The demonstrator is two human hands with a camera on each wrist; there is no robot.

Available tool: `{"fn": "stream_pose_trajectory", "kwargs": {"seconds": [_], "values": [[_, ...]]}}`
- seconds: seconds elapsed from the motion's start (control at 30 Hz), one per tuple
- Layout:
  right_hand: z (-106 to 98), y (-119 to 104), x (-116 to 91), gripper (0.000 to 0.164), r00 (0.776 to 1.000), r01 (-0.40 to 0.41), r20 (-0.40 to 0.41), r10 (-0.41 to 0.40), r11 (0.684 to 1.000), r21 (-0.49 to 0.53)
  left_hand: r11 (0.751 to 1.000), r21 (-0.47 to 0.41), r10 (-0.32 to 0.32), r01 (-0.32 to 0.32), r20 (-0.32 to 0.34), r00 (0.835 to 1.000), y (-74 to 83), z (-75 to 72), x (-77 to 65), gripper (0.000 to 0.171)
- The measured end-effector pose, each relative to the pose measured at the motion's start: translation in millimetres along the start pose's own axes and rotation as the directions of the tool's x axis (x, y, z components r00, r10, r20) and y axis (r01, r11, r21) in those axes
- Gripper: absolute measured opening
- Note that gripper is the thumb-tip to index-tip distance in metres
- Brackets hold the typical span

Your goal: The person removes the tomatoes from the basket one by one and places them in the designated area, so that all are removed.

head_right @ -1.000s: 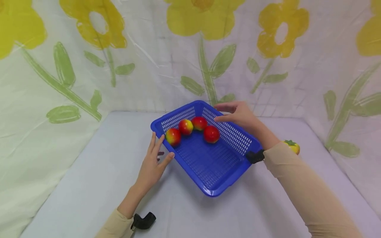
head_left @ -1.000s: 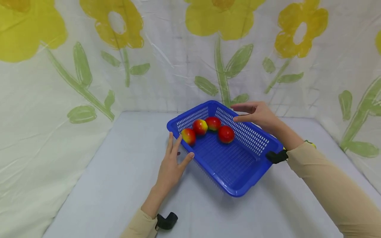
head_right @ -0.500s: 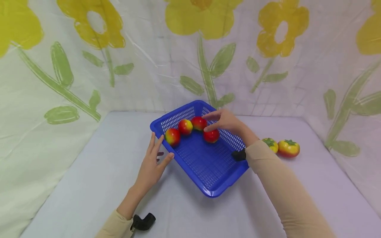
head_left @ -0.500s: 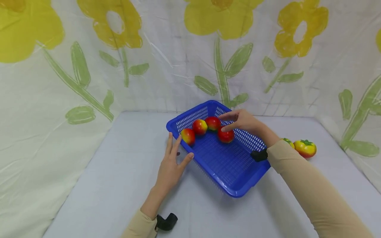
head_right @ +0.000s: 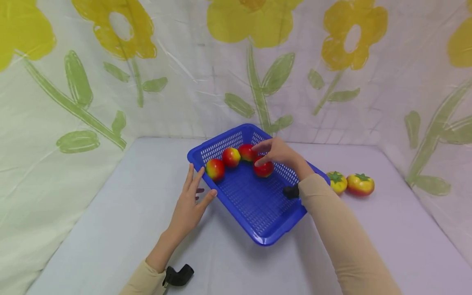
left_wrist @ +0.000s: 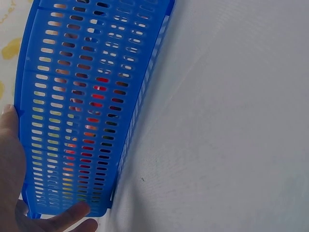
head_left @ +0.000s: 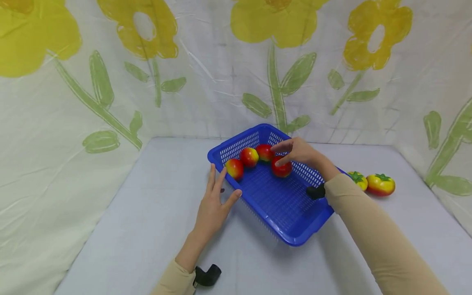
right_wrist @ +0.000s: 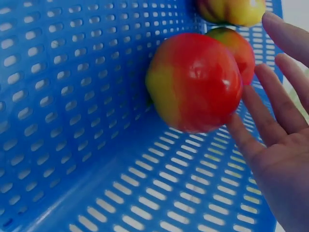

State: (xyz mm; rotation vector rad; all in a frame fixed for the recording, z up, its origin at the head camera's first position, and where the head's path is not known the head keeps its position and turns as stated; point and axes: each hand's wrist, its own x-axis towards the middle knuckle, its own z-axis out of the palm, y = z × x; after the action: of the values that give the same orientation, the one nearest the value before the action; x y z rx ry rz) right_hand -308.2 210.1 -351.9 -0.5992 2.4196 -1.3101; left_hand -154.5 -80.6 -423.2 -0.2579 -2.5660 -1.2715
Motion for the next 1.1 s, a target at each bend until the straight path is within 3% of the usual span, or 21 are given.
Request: {"fn": "stream_pose_trajectory", "kwargs": {"seconds": [0.2, 0.37, 0.63, 0.77, 1.1], "values": [[10, -1, 4, 0.053, 0.998, 0.003, 0.06, -0.007, 0.998, 0.065, 1.0, 0.008, -0.013, 0.013, 0.004, 1.0, 1.1, -1.6, -0.7, 0.079], [14, -3, 4, 0.052, 0.992, -0.015, 0.127, 0.007, 0.998, 0.057, 1.0, 0.003, -0.009, 0.009, 0.001, 1.0, 0.7, -1.5, -1.9, 0.079], [17, -4, 7, 0.044, 0.997, -0.014, 0.078, 0.022, 0.994, -0.104, 1.0, 0.013, -0.004, 0.004, -0.009, 1.0, -0.4, -2.5, -2.2, 0.078], [25, -5, 13, 0.036, 0.994, 0.026, 0.105, -0.014, 0.994, -0.109, 1.0, 0.019, -0.012, 0.012, -0.009, 1.0, -0.9, -3.1, -1.7, 0.079], [39, -11, 21, 0.034, 0.992, 0.024, 0.125, -0.008, 0.991, -0.129, 1.0, 0.017, -0.019, 0.019, 0.008, 1.0, 1.4, -1.8, -0.4, 0.079]]}}
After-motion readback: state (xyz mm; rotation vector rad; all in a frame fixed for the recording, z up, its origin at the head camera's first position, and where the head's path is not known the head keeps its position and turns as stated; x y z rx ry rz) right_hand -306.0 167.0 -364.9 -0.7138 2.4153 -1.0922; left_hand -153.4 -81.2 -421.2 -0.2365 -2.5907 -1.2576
